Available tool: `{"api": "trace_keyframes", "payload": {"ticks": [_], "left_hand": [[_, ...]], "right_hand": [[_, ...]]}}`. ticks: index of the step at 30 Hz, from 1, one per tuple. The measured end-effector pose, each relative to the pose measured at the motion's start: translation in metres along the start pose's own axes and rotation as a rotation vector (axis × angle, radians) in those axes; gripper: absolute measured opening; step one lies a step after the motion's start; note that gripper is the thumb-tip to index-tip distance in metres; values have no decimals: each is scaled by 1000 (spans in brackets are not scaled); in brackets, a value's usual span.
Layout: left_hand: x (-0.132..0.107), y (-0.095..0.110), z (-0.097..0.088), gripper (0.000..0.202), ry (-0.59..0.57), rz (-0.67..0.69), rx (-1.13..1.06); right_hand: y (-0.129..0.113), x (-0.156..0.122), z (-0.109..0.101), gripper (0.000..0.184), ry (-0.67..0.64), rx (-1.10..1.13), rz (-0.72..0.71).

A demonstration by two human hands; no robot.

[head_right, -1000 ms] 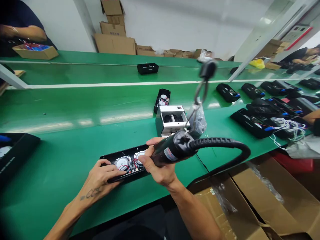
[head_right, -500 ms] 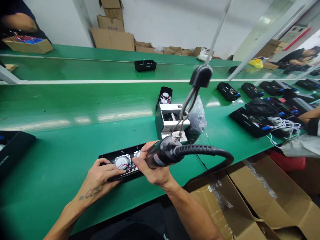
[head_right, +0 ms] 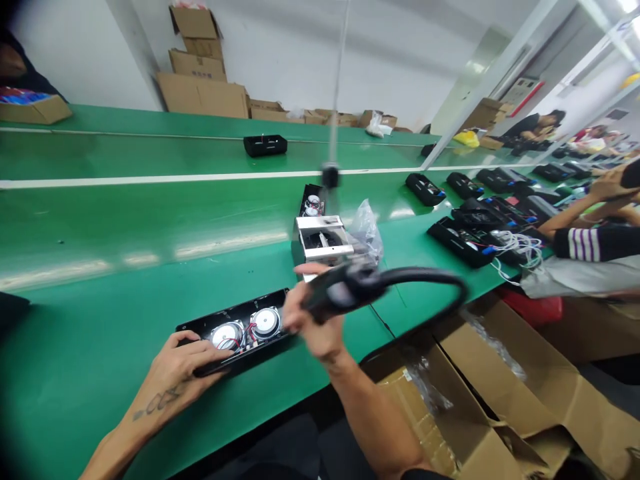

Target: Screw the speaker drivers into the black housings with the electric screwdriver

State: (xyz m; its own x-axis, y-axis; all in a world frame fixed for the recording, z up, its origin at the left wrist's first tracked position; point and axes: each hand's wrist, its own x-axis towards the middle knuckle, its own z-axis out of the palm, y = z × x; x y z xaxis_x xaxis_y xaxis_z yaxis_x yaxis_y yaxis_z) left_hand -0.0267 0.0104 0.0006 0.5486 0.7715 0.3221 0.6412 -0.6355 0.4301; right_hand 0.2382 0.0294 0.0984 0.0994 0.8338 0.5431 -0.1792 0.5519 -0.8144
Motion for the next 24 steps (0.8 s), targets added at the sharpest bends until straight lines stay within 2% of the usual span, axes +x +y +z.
{"api": "trace_keyframes", "payload": {"ticks": [2,4,6,9,12,14,17,21,24], "left_hand": [[2,2,1,15,34,9,14],[6,5,3,15,68,20,24],[9,9,6,15,90,22,30],[12,13,9,16,113,13,25],[13,15,10,21,107,-39,6],[13,16,9,25,86,-87,-21],[14,20,7,26,52,-124,-69],[16,25,5,10,24,-139,-103],[16,25,6,10,42,-141,-116]], "right_hand": [[-4,23,-23,33,276,-70,-127],[0,44,-45,29,449,-220,-186],[8,56,-61,28,477,-315,-161],[16,55,-66,28,387,-345,-62],[6,37,-48,28,234,-242,42],[-5,21,-25,25,137,-95,81],[-13,-2,16,24,1,114,65],[-2,-21,58,28,-172,209,112],[10,-25,71,31,-203,130,144]]}}
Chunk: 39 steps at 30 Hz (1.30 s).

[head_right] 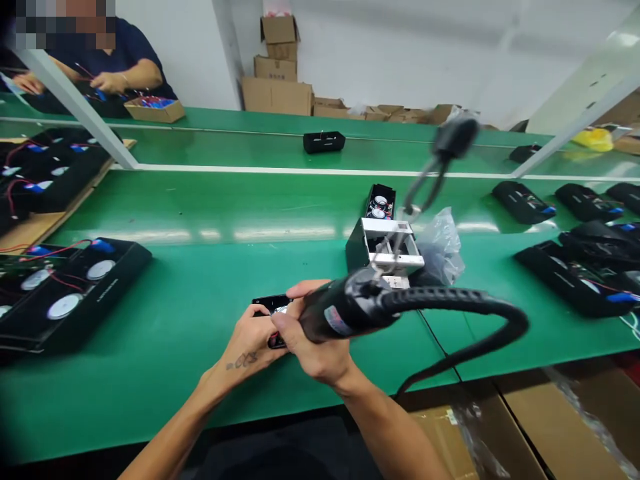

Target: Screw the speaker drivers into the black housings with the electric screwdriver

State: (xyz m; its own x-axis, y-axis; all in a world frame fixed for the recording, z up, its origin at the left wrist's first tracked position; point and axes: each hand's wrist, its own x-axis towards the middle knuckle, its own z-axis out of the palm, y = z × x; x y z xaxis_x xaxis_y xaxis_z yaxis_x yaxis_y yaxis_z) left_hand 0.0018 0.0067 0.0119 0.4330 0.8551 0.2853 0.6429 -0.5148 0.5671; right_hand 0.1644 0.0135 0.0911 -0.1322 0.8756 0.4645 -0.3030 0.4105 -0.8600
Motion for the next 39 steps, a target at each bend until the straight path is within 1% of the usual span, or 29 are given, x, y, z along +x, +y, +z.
{"api": "trace_keyframes", "payload": {"ticks": [3,8,11,13,15,17,21,24,27,29,30,31,32,34,36,37,39], "left_hand": [[-1,-3,3,10,15,15,-15],[-3,-6,7,11,18,20,-8],[-4,-4,6,8,34,20,-10],[-4,-3,5,9,37,23,-13],[-4,-2,4,11,35,22,-12],[-4,-2,4,12,43,16,-9],[-2,-3,4,14,43,10,-12],[-1,-1,4,16,42,12,-26],[-3,1,3,15,36,0,-40],[-4,-2,-1,8,33,-17,-54],[-3,-5,-3,6,39,-37,-63],[2,-11,-7,9,55,-74,-72],[10,-19,-11,14,84,-128,-78],[38,-37,-20,19,161,-240,-79],[81,-56,-32,22,258,-317,-57],[104,-64,-37,23,303,-336,-41],[147,-74,-46,28,406,-370,-3]], "right_hand": [[6,2,2,30,-2,-65,17],[9,4,5,29,-24,-81,47],[11,2,7,28,-65,-109,45],[11,2,8,28,-88,-206,4],[9,4,8,27,-92,-332,-70],[7,6,9,25,-108,-399,-132],[7,8,10,23,-179,-432,-165],[10,6,13,23,-171,-421,-166],[7,3,11,27,-133,-314,-74],[-3,2,0,28,-76,-144,-31],[-9,2,-9,26,-12,-55,-37],[-16,2,-21,25,79,16,-61],[-22,2,-35,25,202,40,-81],[-28,-1,-67,34,444,-64,-69],[-24,-7,-99,50,598,-231,40],[-18,-11,-115,56,633,-345,105],[2,-24,-142,62,623,-626,217]]}}
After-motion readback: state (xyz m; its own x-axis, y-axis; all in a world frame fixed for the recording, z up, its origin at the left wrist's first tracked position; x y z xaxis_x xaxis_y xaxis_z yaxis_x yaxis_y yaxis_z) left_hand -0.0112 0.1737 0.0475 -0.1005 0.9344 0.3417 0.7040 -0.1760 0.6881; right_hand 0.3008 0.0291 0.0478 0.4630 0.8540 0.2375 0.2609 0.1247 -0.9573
